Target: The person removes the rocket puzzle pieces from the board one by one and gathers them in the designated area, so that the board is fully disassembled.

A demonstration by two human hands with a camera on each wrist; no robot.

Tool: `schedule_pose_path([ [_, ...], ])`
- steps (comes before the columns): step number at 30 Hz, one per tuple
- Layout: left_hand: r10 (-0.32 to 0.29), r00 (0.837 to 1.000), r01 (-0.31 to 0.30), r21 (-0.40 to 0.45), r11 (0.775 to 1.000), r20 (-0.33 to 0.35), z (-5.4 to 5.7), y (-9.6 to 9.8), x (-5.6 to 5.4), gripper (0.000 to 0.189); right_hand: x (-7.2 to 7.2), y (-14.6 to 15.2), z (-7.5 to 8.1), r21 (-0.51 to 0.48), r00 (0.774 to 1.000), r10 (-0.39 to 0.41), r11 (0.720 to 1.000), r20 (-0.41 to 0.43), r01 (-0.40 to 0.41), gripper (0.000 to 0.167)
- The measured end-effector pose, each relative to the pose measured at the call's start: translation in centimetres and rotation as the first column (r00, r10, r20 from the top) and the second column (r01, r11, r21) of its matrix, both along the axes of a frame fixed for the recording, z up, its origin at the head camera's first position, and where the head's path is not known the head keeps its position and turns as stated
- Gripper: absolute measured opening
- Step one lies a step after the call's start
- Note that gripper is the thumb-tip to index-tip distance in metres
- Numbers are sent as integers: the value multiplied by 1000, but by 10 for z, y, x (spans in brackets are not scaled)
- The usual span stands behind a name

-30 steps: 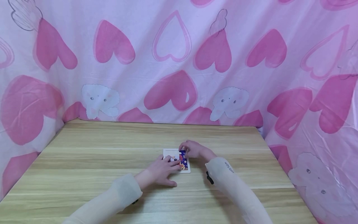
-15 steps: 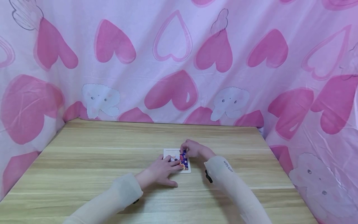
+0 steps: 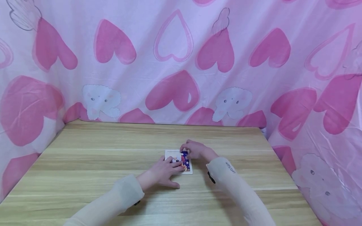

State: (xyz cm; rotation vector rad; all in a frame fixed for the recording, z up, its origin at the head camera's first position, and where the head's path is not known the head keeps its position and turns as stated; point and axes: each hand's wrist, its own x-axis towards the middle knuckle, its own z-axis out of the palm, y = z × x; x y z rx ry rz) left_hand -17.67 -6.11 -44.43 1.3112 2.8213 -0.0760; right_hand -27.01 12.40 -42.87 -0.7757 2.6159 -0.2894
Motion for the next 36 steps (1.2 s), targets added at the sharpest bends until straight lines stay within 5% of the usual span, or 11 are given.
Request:
schedule_pose_path([
  [11,15,1000,-15,-21,1000,6,1,1,0,72,1,-3,7,70,997,56,996,-60,-52,29],
  [24,-3,1000,3,-1,1000,-16,-5,-3,-2,72,-2,6,-8,-161,999,5,987,38,1,32],
  [36,8,1000,-8,-15,1000,13,-5,-2,-2,74,0,6,-9,-179,999,-25,983,29,30,30],
])
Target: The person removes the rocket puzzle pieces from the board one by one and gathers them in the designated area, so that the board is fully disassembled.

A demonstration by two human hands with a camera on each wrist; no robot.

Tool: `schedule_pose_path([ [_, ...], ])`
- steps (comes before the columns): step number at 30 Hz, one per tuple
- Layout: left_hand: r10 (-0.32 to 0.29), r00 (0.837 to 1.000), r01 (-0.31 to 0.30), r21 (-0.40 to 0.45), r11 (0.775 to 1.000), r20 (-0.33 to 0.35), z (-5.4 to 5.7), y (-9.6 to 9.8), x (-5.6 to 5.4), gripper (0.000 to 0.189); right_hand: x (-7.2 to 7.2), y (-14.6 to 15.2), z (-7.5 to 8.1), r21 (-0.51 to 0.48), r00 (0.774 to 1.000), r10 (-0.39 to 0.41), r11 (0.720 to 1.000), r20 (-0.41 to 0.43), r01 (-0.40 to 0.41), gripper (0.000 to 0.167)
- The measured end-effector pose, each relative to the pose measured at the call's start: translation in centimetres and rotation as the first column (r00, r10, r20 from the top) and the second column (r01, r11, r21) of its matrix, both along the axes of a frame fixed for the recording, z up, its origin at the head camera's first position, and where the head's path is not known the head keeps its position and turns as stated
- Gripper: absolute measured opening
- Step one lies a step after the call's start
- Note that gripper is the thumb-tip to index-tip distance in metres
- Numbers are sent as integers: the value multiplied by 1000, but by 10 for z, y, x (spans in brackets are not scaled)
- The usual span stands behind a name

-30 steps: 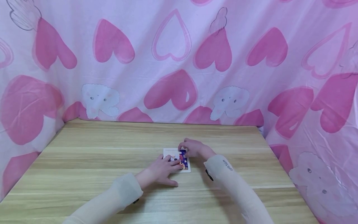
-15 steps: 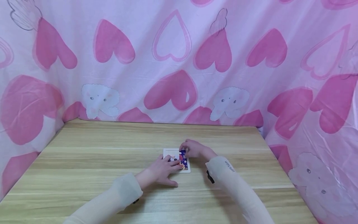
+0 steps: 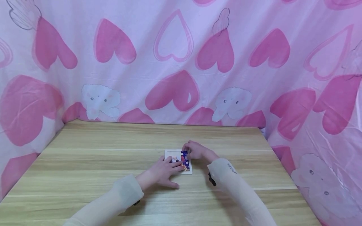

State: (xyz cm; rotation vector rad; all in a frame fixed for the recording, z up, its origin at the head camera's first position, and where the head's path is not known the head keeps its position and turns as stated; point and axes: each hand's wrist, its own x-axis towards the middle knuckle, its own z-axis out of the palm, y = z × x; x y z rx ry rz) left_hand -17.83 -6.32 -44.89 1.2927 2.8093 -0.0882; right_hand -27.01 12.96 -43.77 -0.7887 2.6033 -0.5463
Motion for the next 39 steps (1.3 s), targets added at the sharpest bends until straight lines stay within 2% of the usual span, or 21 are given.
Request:
schedule_pose_path([
  [7,4,1000,-4,-11,1000,1,3,1,1,74,2,-1,1,8,1000,-8,1000,-16,8,28],
  [13,-3,1000,3,-24,1000,0,4,2,2,75,2,-2,2,2,998,-49,999,44,49,26],
  [17,-8,1000,8,-24,1000,-4,2,3,1,75,2,-2,2,-37,995,-65,997,72,68,27],
  [25,-8,1000,8,-15,1000,-5,1,3,0,75,0,6,-3,-152,999,6,988,54,2,29],
  [32,1,1000,-1,-19,1000,10,2,2,0,75,3,11,-3,-241,996,-24,970,88,45,28],
  [39,5,1000,-5,-14,1000,14,2,1,0,75,3,17,-5,-310,996,-21,950,83,46,27],
])
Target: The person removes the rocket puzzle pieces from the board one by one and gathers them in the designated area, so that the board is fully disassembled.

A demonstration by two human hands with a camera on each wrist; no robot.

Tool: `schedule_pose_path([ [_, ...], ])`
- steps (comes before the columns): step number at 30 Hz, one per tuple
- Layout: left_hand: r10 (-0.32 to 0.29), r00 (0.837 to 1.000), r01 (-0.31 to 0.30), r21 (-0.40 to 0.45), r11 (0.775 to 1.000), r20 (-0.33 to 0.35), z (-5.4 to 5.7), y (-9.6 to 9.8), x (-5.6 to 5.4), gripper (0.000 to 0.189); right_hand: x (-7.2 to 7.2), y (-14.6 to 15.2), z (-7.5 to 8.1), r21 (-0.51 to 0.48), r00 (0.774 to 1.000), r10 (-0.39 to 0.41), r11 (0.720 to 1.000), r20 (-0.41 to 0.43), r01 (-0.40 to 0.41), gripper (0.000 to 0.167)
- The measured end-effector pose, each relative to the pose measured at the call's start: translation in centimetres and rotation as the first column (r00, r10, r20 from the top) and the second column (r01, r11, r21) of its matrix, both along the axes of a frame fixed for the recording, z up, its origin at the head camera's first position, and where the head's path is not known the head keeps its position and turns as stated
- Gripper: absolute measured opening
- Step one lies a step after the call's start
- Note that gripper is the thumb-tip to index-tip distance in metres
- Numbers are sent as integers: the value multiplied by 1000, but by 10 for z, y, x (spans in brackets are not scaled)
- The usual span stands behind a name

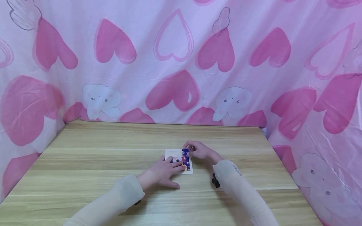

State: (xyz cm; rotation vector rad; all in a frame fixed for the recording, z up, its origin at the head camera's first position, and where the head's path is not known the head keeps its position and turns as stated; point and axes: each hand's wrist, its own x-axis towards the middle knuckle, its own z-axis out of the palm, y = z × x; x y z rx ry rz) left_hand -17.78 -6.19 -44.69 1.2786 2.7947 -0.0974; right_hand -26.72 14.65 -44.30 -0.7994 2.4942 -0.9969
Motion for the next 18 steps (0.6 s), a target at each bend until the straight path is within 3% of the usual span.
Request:
schedule_pose_path([
  [7,6,1000,-7,11,1000,16,-1,0,0,74,1,12,1,-51,997,-70,996,44,72,27],
  [18,1,1000,-2,28,1000,21,0,0,0,73,5,35,2,-97,998,-57,993,34,60,26],
])
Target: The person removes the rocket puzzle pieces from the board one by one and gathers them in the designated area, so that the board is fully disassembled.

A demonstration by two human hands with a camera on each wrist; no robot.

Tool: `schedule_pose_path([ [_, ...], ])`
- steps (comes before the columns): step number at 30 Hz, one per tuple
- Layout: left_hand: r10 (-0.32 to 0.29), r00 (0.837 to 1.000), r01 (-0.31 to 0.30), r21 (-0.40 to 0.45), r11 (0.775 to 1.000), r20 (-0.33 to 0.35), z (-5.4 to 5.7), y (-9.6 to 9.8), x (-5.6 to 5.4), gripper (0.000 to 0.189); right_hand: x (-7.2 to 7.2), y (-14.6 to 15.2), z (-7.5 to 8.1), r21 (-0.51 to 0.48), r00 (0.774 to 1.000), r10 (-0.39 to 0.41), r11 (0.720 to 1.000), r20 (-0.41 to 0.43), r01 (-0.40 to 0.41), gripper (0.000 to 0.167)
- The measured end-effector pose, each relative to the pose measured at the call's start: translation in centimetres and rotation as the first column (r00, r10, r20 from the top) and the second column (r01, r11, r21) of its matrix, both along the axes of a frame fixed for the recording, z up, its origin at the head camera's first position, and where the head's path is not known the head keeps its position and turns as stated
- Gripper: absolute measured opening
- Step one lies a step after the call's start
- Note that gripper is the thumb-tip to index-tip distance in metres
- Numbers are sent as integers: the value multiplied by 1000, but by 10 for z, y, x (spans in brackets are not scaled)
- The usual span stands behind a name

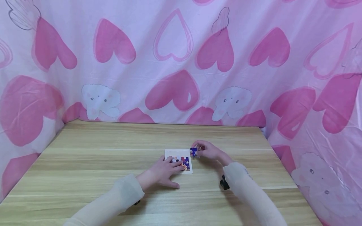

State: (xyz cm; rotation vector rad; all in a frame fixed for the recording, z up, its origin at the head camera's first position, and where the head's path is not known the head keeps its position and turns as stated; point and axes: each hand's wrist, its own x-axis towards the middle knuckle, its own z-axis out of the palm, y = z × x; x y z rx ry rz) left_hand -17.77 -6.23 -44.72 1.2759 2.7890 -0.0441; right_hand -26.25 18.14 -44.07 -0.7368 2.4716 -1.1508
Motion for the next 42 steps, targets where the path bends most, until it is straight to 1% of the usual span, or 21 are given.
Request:
schedule_pose_path([
  [3,1,1000,-1,4,1000,7,1,0,0,72,0,8,-1,-21,1000,6,1000,5,-6,28],
  [11,8,1000,-8,4,1000,12,3,0,2,73,3,27,1,-18,999,-42,999,33,42,27],
  [13,12,1000,-12,-4,1000,14,2,1,1,74,4,32,1,-23,998,-56,998,39,57,28],
  [18,25,999,-25,-21,999,23,1,1,1,75,3,48,1,-13,993,-112,994,25,112,27],
  [20,28,999,-28,-23,999,24,2,1,2,75,3,55,2,-26,992,-125,992,31,126,27],
  [22,30,999,-29,-26,999,23,2,1,2,75,5,61,7,-41,990,-134,990,52,136,28],
  [24,31,999,-30,-28,999,25,2,1,2,75,10,64,16,-46,986,-148,987,73,152,28],
  [26,31,999,-30,-32,999,26,2,1,2,75,11,70,18,-49,982,-161,985,96,166,29],
  [28,29,999,-29,-34,999,26,2,1,2,75,10,78,15,-47,979,-177,982,101,183,28],
  [31,29,999,-28,-35,999,27,2,1,1,75,4,91,1,-48,972,-207,976,109,213,27],
  [32,30,999,-29,-33,999,30,2,1,1,75,4,94,-1,-48,970,-216,974,108,222,27],
  [36,32,999,-31,-29,999,41,1,1,1,75,3,104,-5,-67,958,-244,964,149,256,24],
  [42,35,998,-35,-22,999,42,0,1,2,75,2,113,-11,-60,957,-245,965,157,257,25],
])
